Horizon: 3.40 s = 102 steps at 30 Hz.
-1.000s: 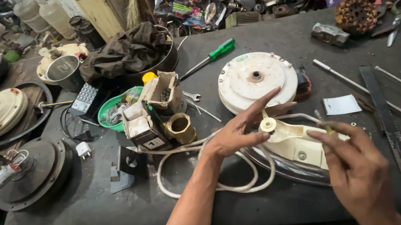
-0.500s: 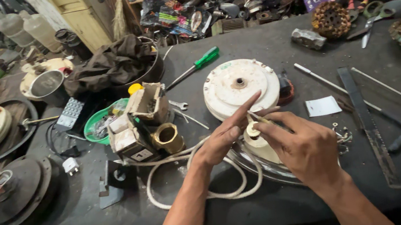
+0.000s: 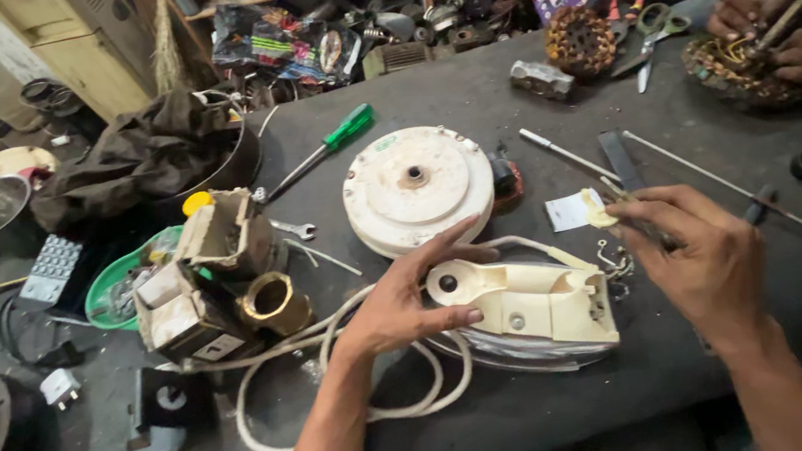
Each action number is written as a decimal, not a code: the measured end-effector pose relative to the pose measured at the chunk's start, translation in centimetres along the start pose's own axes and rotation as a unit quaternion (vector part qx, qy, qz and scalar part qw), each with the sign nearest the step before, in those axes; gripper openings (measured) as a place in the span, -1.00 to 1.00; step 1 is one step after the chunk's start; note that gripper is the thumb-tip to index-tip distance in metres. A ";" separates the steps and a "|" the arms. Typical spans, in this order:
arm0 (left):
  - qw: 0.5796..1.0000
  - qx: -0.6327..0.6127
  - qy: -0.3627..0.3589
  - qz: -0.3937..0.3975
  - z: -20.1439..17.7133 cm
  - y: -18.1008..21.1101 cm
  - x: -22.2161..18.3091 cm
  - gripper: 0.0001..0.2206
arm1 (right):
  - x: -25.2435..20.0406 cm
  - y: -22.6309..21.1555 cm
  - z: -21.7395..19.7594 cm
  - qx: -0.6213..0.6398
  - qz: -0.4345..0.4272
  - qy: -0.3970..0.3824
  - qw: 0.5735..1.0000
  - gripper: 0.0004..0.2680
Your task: The person disassembles a white electric iron on a cluttered workbench, using a screwdriver to remove screws and separate the casing. They manipulate internal components and wires, then reassemble the iron by aligning the casing and securing it with screws.
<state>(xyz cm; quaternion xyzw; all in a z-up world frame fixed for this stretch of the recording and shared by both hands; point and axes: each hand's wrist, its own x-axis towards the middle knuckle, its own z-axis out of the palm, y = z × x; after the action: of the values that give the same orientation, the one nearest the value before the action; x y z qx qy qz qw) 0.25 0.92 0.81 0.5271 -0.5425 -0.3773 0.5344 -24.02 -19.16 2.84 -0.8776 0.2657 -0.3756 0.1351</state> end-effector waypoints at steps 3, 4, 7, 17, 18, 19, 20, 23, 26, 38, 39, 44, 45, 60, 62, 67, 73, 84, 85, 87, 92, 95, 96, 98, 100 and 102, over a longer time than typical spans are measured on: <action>0.999 -0.035 0.001 -0.028 0.3 0.1 0.3 -0.08 | -0.7 3.0 0.5 -0.054 0.002 -0.006 0.999 -0.81; 0.999 -0.024 0.005 -0.031 0.4 0.1 0.4 -0.09 | -1.1 3.7 0.9 -0.062 0.007 -0.019 0.998 -0.81; 0.999 0.010 0.012 -0.031 0.6 0.1 0.5 -0.10 | -1.9 5.3 1.9 -0.091 0.017 -0.052 0.994 -0.84; 0.996 0.070 0.027 -0.056 0.8 -0.3 0.8 -0.04 | -1.9 6.5 2.4 -0.117 0.033 -0.094 0.988 -0.86; 0.995 0.066 0.030 -0.062 0.9 -0.4 0.7 -0.03 | -2.0 6.6 2.3 -0.120 0.035 -0.101 0.987 -0.86; 0.996 0.060 0.029 -0.062 0.9 -0.4 0.7 -0.03 | -2.1 6.7 2.2 -0.118 0.036 -0.106 0.987 -0.87; 0.996 0.054 0.028 -0.062 0.9 -0.4 0.7 -0.04 | -2.2 6.7 2.1 -0.117 0.037 -0.111 0.986 -0.87; 0.996 0.060 0.029 -0.055 1.0 -0.3 0.8 -0.04 | -2.3 6.7 2.1 -0.111 0.036 -0.107 0.987 -0.88; 0.997 0.065 0.023 -0.047 0.9 -0.1 0.7 -0.04 | -2.6 6.3 1.9 -0.073 0.025 -0.075 0.994 -0.86; 0.989 0.148 0.001 -0.006 0.1 -0.3 0.3 -0.02 | -3.4 4.5 1.3 0.034 0.017 0.047 0.998 -0.72; 0.988 0.152 -0.001 0.005 0.0 -0.4 0.4 -0.02 | -3.8 4.7 1.4 0.014 0.058 0.045 0.997 -0.72; 0.996 0.082 -0.018 -0.004 -0.3 -1.0 0.4 0.00 | -5.6 5.2 1.7 0.343 0.026 0.099 0.934 -0.70; 0.998 0.064 -0.019 0.000 -0.2 -1.1 0.3 -0.01 | -6.0 4.7 1.5 0.365 0.031 0.101 0.925 -0.69; 0.995 0.099 -0.031 -0.006 -0.5 -1.3 0.4 -0.12 | -6.0 -4.4 2.4 0.283 -0.126 -0.017 0.951 -0.61; 0.996 0.081 -0.035 -0.002 -0.6 -1.3 0.4 -0.13 | -5.9 -4.4 2.4 0.283 -0.128 -0.032 0.950 -0.61; 0.994 0.100 -0.038 0.004 -0.6 -1.2 0.3 -0.13 | -5.7 -4.3 2.9 0.257 -0.116 -0.059 0.958 -0.62; 0.991 0.126 -0.030 0.029 -0.5 -1.3 0.3 -0.12 | -5.6 -4.1 3.1 0.238 -0.112 -0.067 0.962 -0.63; 0.988 0.146 -0.022 0.053 -0.5 -1.3 0.2 -0.11 | -3.5 -5.7 2.3 0.160 -0.146 -0.084 0.973 -0.67; 0.991 0.128 -0.024 0.036 -0.5 -1.2 0.2 -0.12 | -3.1 -6.0 2.1 0.153 -0.152 -0.082 0.973 -0.72; 0.995 0.092 -0.029 0.002 -0.4 -1.1 0.2 -0.14 | -2.4 -6.7 1.9 0.140 -0.164 -0.079 0.973 -0.81; 0.994 0.107 -0.026 0.010 -0.4 -0.8 0.1 -0.14 | -1.0 -7.5 2.3 0.284 -0.093 -0.139 0.944 -0.81; 0.995 0.097 -0.027 -0.004 -0.4 -0.9 0.1 -0.14 | -1.5 -7.8 3.5 0.435 -0.049 -0.142 0.888 -0.81; 0.996 0.085 -0.027 -0.018 -0.5 -1.0 0.1 -0.14 | -1.7 -7.7 4.0 0.491 -0.041 -0.133 0.860 -0.82; 0.996 0.084 -0.028 -0.011 -0.6 -1.4 0.0 -0.14 | -2.2 -7.1 4.5 0.459 -0.052 -0.106 0.881 -0.83; 0.995 0.091 -0.028 0.002 -0.7 -1.8 0.1 -0.14 | -2.5 -6.2 5.1 0.462 -0.054 -0.094 0.880 -0.82; 0.993 0.109 -0.027 0.018 -0.7 -2.1 0.0 -0.15 | -2.5 -5.2 5.6 0.506 -0.048 -0.100 0.855 -0.79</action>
<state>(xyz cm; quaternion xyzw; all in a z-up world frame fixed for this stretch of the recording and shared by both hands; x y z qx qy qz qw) 1.30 0.70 -1.12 0.5620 -0.6041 -0.3202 0.4656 -19.49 -13.31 -0.15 -0.7321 -0.0183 -0.3749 0.5685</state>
